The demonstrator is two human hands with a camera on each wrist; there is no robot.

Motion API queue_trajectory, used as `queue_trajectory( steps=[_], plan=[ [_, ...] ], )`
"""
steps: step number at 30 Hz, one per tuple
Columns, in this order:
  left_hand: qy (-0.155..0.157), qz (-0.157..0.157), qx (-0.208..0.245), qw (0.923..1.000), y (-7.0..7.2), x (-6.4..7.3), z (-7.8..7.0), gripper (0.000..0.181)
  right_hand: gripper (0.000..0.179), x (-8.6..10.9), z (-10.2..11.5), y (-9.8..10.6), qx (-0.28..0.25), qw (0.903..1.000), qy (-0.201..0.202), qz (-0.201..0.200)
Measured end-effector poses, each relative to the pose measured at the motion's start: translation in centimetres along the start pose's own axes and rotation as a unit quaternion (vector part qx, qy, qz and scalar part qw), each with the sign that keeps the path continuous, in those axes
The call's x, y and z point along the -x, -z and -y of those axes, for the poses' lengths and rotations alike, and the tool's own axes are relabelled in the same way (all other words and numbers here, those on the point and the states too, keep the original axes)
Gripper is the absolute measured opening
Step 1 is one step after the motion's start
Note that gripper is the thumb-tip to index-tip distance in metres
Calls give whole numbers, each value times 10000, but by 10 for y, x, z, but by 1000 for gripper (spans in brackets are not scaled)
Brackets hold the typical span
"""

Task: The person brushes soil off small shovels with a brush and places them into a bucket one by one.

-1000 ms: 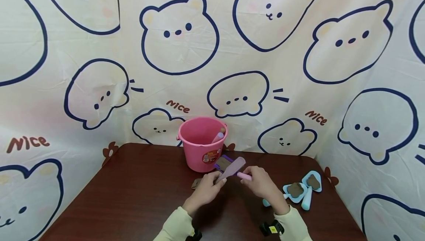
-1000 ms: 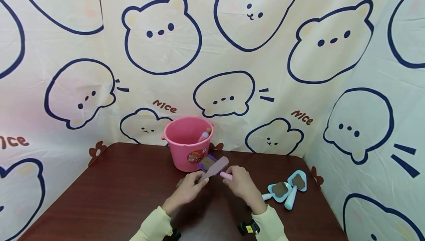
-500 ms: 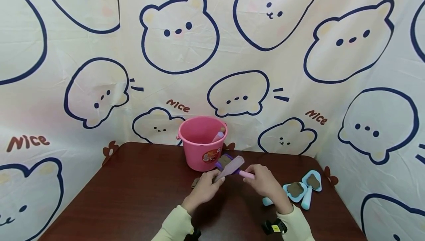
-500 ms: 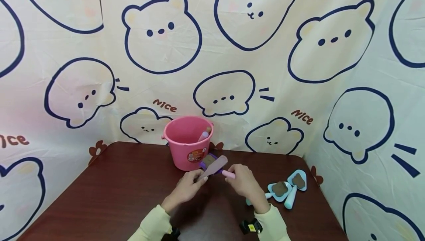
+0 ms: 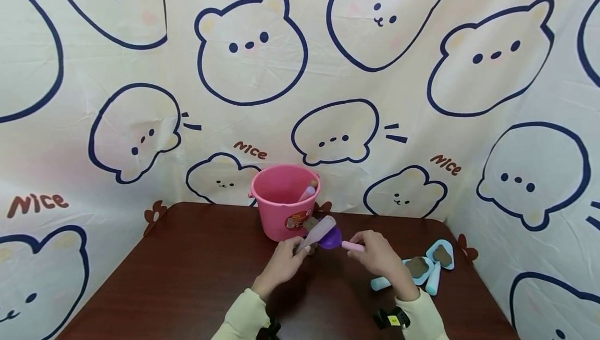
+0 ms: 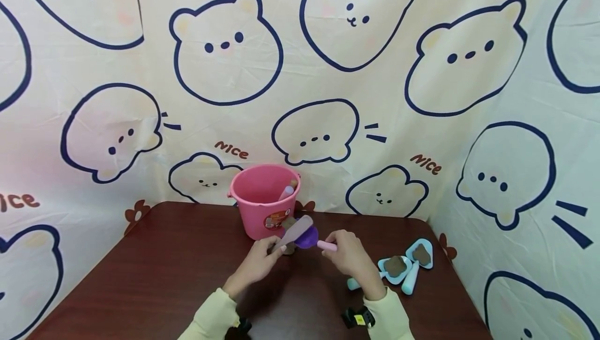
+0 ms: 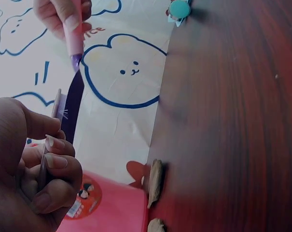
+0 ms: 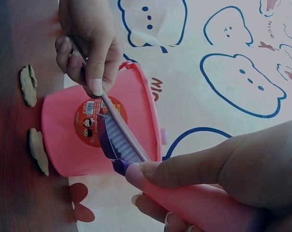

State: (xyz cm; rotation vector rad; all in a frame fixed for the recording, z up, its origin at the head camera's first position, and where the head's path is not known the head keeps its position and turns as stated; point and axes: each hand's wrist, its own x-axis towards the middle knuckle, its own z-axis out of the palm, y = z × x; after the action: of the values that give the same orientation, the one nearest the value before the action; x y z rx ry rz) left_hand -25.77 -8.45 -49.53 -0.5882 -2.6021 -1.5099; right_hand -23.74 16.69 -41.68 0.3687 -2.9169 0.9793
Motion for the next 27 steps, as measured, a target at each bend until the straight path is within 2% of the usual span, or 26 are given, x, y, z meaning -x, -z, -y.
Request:
queue_trajectory(
  steps=[6, 11, 18, 24, 27],
  plan=[
    [-64, -158, -138, 9998, 7, -2, 4, 16, 17, 2, 0, 6, -21, 10000, -74, 16],
    [1, -263, -185, 9995, 9, -2, 7, 12, 18, 4, -1, 11, -38, 9998, -142, 95],
    [108, -441, -142, 9989, 14, -3, 12, 16, 15, 5, -1, 14, -120, 9998, -117, 107],
    [18, -565, -66, 9984, 16, -2, 6, 14, 15, 4, -4, 12, -117, 9999, -111, 47],
    [-70, -528, 38, 9986, 14, -1, 1, 15, 17, 4, -4, 12, -82, 9999, -97, 37]
  ],
)
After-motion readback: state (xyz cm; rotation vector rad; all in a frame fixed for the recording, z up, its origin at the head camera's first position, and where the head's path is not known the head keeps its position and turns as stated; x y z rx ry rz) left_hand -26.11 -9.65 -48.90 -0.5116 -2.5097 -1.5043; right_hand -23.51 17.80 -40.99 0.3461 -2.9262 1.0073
